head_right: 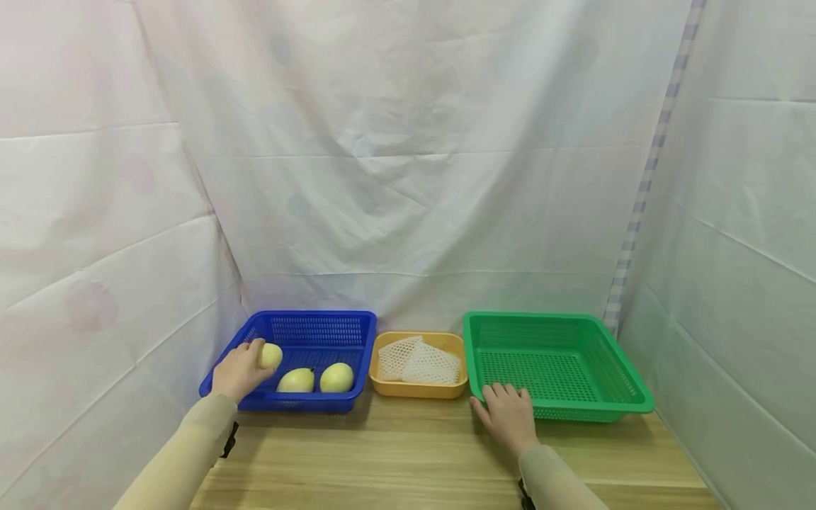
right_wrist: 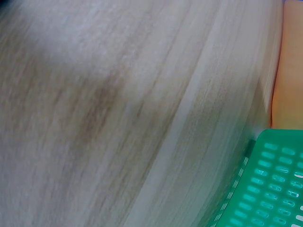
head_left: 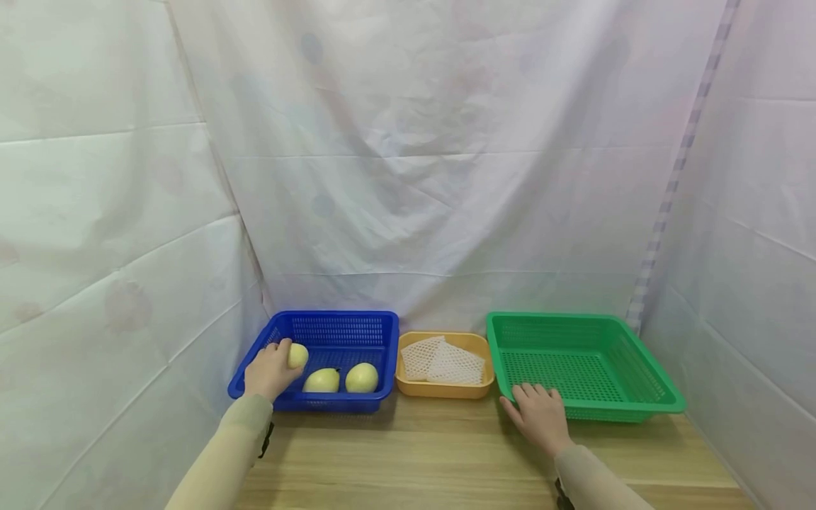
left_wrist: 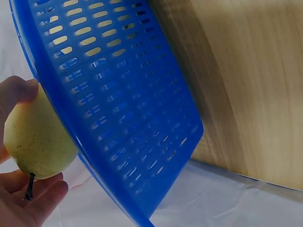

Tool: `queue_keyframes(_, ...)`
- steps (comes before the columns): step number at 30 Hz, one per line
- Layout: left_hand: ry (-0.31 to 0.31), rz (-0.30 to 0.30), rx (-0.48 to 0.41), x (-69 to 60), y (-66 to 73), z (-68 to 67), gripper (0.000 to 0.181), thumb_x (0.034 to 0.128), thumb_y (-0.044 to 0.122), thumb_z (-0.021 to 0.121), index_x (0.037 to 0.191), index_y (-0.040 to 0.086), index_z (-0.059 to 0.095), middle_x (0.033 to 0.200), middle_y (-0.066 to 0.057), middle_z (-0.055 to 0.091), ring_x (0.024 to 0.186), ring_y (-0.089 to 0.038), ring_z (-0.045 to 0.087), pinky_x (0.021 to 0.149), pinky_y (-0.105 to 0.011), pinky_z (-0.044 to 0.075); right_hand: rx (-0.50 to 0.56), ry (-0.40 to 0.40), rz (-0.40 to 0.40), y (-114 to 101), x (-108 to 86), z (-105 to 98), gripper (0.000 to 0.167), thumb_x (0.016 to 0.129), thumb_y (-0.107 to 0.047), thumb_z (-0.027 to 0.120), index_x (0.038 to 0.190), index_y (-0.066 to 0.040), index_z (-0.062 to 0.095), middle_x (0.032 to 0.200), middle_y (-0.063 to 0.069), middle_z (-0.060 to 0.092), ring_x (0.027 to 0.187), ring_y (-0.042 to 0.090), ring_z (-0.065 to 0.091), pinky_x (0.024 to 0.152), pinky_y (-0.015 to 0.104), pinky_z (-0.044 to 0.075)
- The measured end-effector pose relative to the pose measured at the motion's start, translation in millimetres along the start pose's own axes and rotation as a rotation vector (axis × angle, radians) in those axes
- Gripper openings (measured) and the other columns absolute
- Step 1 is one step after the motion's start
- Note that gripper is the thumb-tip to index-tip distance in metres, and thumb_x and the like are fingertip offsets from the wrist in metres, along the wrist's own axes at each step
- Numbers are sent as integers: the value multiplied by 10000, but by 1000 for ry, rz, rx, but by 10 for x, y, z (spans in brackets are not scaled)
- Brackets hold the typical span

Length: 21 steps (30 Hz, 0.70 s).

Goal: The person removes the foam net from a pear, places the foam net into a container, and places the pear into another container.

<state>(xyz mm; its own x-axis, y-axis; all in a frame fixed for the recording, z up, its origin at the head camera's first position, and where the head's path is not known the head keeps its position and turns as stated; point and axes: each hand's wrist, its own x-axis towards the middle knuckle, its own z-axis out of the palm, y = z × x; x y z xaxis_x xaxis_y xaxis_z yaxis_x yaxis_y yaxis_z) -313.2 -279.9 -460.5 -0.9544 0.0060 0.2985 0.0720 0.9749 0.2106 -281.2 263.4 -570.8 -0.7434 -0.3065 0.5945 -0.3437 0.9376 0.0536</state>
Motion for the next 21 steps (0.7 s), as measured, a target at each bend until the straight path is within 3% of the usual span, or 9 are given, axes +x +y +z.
queue_keyframes(21, -104, -93, -32, -5, -129, 101, 674, 732, 320, 778, 1231, -56, 525, 924, -221, 603, 797, -383, 589, 607, -534, 492, 6, 57, -24, 21, -10, 64, 310, 838, -429, 703, 906, -135, 635, 837, 42, 654, 699, 244, 578, 590, 410, 387)
